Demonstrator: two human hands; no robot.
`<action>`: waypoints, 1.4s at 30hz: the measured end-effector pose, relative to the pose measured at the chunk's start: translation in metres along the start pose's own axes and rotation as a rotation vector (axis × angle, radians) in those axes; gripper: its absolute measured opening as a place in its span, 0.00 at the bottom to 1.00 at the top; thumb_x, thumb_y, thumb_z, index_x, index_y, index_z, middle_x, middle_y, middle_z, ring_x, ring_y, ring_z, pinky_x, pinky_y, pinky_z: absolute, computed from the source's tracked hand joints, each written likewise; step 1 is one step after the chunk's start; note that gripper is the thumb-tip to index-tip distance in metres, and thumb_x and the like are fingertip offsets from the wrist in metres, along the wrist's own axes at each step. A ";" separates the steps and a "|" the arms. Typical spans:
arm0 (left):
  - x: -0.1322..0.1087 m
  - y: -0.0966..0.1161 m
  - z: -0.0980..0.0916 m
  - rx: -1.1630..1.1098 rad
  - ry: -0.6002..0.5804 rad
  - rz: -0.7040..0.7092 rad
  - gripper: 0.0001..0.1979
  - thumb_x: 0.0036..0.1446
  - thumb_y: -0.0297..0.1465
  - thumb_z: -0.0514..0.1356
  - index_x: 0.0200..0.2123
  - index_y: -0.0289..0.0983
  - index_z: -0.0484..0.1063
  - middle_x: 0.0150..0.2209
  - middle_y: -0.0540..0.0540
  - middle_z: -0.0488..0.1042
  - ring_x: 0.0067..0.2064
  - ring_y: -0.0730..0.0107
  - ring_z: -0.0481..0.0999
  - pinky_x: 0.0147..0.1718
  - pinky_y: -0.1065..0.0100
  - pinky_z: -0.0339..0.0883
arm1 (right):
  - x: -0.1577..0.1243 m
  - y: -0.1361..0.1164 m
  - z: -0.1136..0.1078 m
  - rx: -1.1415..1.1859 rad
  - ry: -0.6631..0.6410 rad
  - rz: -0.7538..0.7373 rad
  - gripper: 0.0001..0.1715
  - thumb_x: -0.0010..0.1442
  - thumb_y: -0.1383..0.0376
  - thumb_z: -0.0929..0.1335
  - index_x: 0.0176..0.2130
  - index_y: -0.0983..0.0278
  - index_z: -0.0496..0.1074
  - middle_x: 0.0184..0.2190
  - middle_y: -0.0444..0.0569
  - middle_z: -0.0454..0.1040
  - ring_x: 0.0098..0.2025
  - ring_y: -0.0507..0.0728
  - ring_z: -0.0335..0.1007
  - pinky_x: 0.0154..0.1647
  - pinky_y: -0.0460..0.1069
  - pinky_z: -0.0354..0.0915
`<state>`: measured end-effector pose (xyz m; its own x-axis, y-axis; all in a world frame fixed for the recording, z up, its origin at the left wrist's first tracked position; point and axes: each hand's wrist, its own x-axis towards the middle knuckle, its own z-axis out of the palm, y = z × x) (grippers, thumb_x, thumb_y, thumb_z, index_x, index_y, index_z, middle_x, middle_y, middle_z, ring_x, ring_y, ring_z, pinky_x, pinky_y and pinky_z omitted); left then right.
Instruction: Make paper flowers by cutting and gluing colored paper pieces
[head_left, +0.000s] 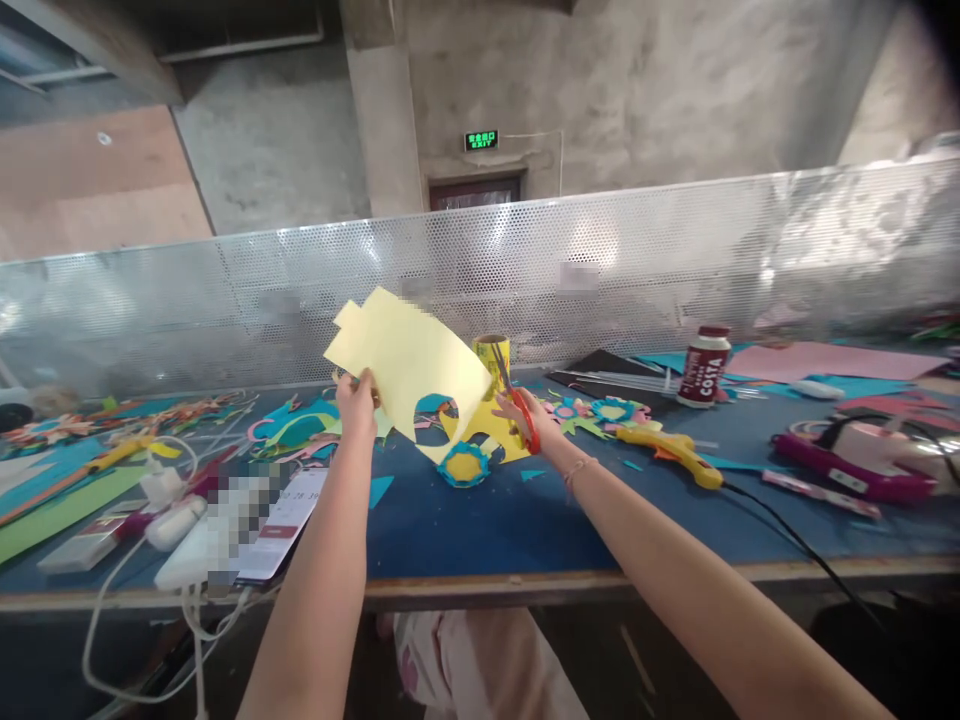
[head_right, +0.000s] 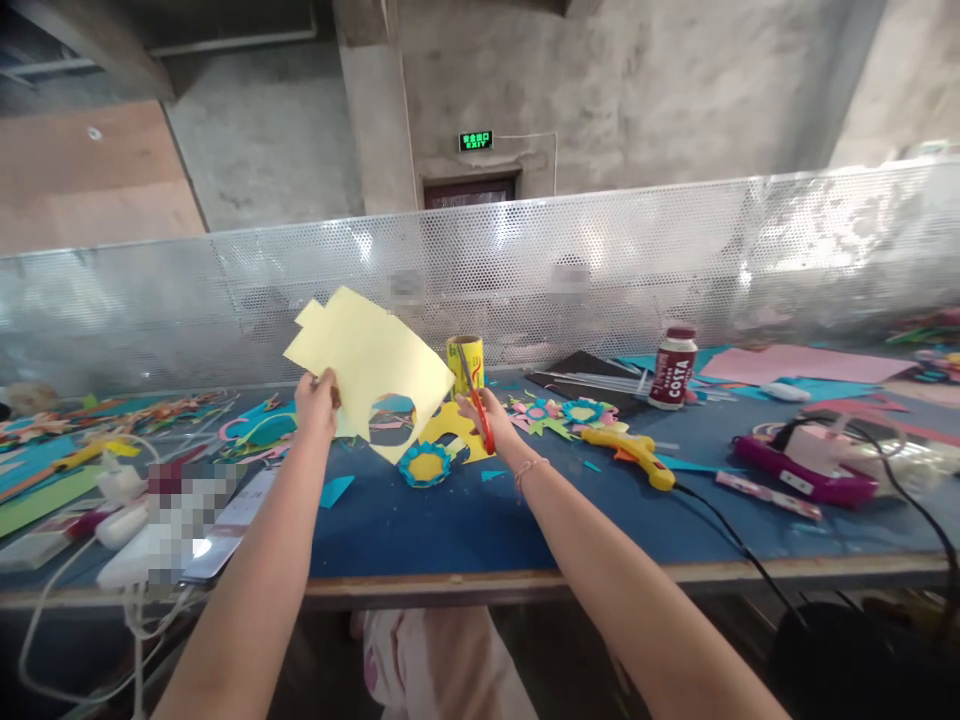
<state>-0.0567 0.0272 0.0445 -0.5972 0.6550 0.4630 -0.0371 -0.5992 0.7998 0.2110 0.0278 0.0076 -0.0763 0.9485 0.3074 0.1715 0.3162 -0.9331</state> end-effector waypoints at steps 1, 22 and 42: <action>-0.001 -0.005 0.001 0.018 -0.043 -0.032 0.14 0.44 0.39 0.60 0.29 0.36 0.62 0.20 0.54 0.64 0.16 0.82 0.58 0.14 0.77 0.49 | 0.000 -0.001 0.001 0.107 -0.012 -0.009 0.23 0.46 0.52 0.68 0.38 0.61 0.62 0.39 0.49 0.70 0.35 0.55 0.70 0.18 0.43 0.60; -0.032 -0.015 0.017 -0.044 -0.522 -0.254 0.18 0.41 0.38 0.64 0.34 0.34 0.68 0.28 0.45 0.75 0.30 0.65 0.75 0.30 0.66 0.68 | 0.000 0.009 0.006 0.463 -0.235 0.057 0.16 0.41 0.65 0.69 0.34 0.64 0.67 0.24 0.45 0.74 0.25 0.55 0.71 0.26 0.49 0.67; -0.054 -0.023 0.021 -0.120 -0.803 -0.679 0.16 0.45 0.32 0.62 0.39 0.32 0.70 0.34 0.38 0.75 0.33 0.60 0.76 0.32 0.62 0.70 | 0.011 0.008 -0.013 0.336 0.125 -0.218 0.15 0.44 0.67 0.66 0.36 0.59 0.63 0.32 0.45 0.71 0.30 0.55 0.69 0.31 0.51 0.66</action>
<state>-0.0065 0.0151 0.0094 0.2818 0.9557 0.0848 -0.2697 -0.0059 0.9629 0.2247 0.0407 0.0054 0.0475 0.8614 0.5058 -0.1667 0.5061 -0.8462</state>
